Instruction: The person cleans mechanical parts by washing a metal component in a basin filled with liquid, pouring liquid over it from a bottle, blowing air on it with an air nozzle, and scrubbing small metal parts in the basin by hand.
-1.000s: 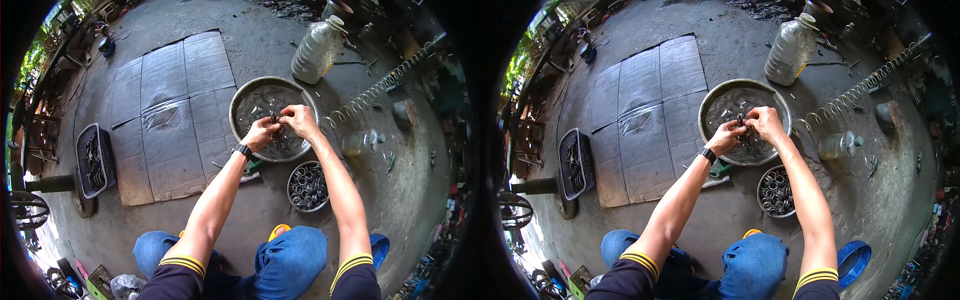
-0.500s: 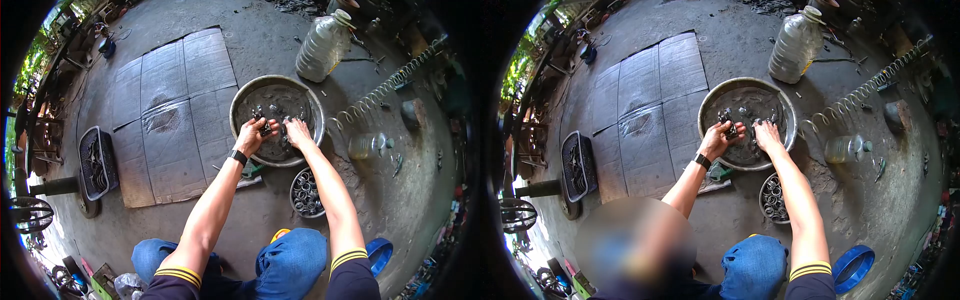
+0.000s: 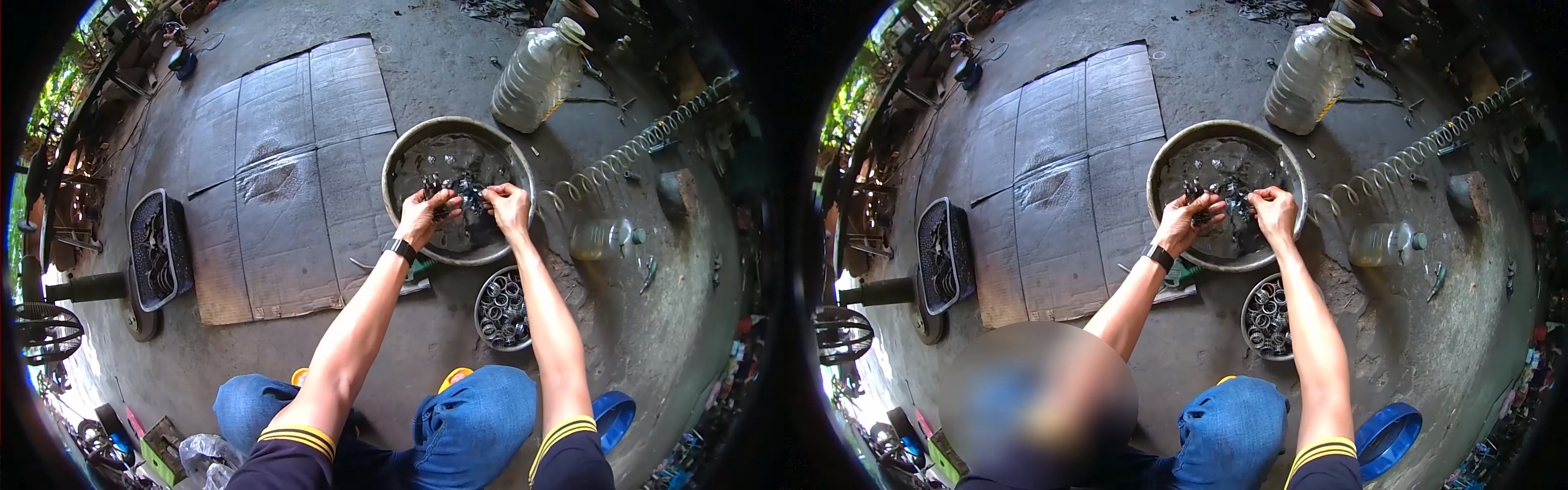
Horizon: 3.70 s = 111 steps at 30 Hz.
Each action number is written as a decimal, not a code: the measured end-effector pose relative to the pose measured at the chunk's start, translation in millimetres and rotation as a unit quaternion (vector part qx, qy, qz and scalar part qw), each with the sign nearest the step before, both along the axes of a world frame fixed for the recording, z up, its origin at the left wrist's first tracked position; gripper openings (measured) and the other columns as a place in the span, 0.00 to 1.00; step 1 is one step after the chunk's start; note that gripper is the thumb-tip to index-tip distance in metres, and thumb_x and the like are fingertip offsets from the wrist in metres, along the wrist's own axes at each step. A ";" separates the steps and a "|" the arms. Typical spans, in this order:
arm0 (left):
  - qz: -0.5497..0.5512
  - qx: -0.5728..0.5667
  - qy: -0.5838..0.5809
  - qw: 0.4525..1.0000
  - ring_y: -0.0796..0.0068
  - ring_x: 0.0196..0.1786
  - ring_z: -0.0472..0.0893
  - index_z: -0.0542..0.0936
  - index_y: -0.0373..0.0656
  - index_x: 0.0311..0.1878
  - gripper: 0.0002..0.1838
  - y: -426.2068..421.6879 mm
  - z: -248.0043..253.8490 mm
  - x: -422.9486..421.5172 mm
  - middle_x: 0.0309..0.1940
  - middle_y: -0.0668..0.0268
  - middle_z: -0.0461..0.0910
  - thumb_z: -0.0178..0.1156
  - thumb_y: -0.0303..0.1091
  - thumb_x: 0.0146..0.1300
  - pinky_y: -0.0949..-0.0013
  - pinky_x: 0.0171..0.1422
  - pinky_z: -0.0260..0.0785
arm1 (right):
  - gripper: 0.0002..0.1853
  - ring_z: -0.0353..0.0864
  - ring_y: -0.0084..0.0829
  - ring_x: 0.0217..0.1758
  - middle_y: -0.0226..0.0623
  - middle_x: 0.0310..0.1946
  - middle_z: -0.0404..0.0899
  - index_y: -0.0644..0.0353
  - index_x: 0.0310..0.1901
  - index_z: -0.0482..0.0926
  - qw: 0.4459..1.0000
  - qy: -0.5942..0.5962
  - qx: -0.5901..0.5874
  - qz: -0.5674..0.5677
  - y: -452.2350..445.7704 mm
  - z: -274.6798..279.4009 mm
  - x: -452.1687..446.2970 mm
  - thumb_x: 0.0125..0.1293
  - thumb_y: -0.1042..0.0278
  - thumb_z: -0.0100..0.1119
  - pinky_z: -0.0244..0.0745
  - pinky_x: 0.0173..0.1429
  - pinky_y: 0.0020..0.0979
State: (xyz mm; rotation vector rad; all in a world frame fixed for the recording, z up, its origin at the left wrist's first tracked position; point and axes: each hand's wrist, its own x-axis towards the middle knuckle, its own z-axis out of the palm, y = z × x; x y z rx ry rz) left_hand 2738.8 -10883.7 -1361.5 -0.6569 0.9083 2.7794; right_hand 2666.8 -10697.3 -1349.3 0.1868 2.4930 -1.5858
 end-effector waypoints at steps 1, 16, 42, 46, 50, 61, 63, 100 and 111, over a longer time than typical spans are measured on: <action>0.010 0.004 -0.008 1.000 0.56 0.48 0.83 0.74 0.33 0.47 0.11 2.7 -2.2 0.0 0.46 0.51 0.80 0.61 0.28 0.66 0.53 0.51 0.81 | 0.07 0.82 0.21 0.27 0.33 0.24 0.84 0.64 0.34 0.85 0.999 0.022 -0.030 -0.019 -5.2 2.0 4.9 0.58 0.69 0.69 0.76 0.33 0.25; 0.032 0.015 0.035 0.999 0.59 0.49 0.83 0.71 0.36 0.50 0.14 -6.3 14.7 -9.0 0.47 0.57 0.81 0.61 0.22 0.63 0.47 0.53 0.79 | 0.15 0.82 0.49 0.48 0.54 0.42 0.81 0.65 0.50 0.79 0.845 0.354 0.352 0.189 -12.1 -32.7 15.6 0.62 0.70 0.58 0.76 0.56 0.44; -0.068 0.001 0.061 0.996 0.59 0.50 0.83 0.77 0.34 0.51 0.14 -9.6 9.0 -2.2 0.48 0.55 0.83 0.62 0.27 0.64 0.53 0.54 0.79 | 0.14 0.85 0.42 0.42 0.50 0.36 0.84 0.69 0.43 0.81 0.933 0.215 0.206 0.203 3.0 69.1 8.9 0.53 0.77 0.60 0.78 0.49 0.36; -0.066 0.040 0.072 0.994 0.67 0.44 0.85 0.80 0.36 0.46 0.11 -0.3 22.4 -0.2 0.41 0.61 0.84 0.66 0.27 0.61 0.61 0.45 0.82 | 0.12 0.83 0.51 0.40 0.56 0.33 0.82 0.69 0.40 0.82 0.900 0.182 0.240 0.316 -19.9 102.9 0.0 0.52 0.76 0.61 0.77 0.48 0.41; -0.081 0.022 0.114 0.990 0.68 0.43 0.84 0.80 0.37 0.47 0.11 4.4 19.4 -4.1 0.42 0.61 0.83 0.65 0.26 0.61 0.60 0.44 0.82 | 0.16 0.86 0.45 0.39 0.53 0.32 0.83 0.69 0.43 0.82 0.923 0.153 0.217 0.279 -44.4 112.0 -4.8 0.53 0.70 0.67 0.78 0.45 0.38; -0.021 0.044 0.075 0.996 0.68 0.43 0.84 0.79 0.38 0.49 0.13 10.4 4.8 -5.7 0.44 0.62 0.83 0.65 0.25 0.61 0.60 0.46 0.82 | 0.17 0.84 0.28 0.37 0.43 0.36 0.86 0.67 0.50 0.81 0.980 0.029 -0.012 0.199 -31.1 45.4 -3.2 0.58 0.73 0.63 0.79 0.45 0.28; -0.007 0.046 0.084 0.995 0.68 0.45 0.84 0.78 0.39 0.50 0.14 11.0 3.8 -6.0 0.45 0.62 0.83 0.65 0.26 0.62 0.59 0.51 0.81 | 0.17 0.84 0.27 0.39 0.42 0.38 0.86 0.67 0.50 0.81 0.982 0.053 -0.058 0.170 -33.0 34.6 -0.7 0.58 0.74 0.62 0.78 0.47 0.27; 0.029 0.019 0.060 0.998 0.55 0.54 0.81 0.71 0.34 0.59 0.20 -35.1 15.1 -6.9 0.50 0.55 0.80 0.60 0.25 0.63 0.47 0.55 0.79 | 0.13 0.81 0.46 0.48 0.45 0.43 0.81 0.55 0.48 0.81 0.829 0.269 0.335 0.359 -39.3 -18.6 31.3 0.65 0.68 0.52 0.71 0.55 0.47; 0.007 0.058 0.064 0.996 0.60 0.52 0.82 0.74 0.33 0.56 0.19 -22.1 17.4 -3.9 0.48 0.56 0.81 0.61 0.27 0.63 0.53 0.56 0.79 | 0.14 0.79 0.55 0.51 0.58 0.43 0.79 0.62 0.49 0.79 0.846 0.099 0.393 0.348 -46.6 -26.4 44.4 0.63 0.71 0.52 0.75 0.53 0.50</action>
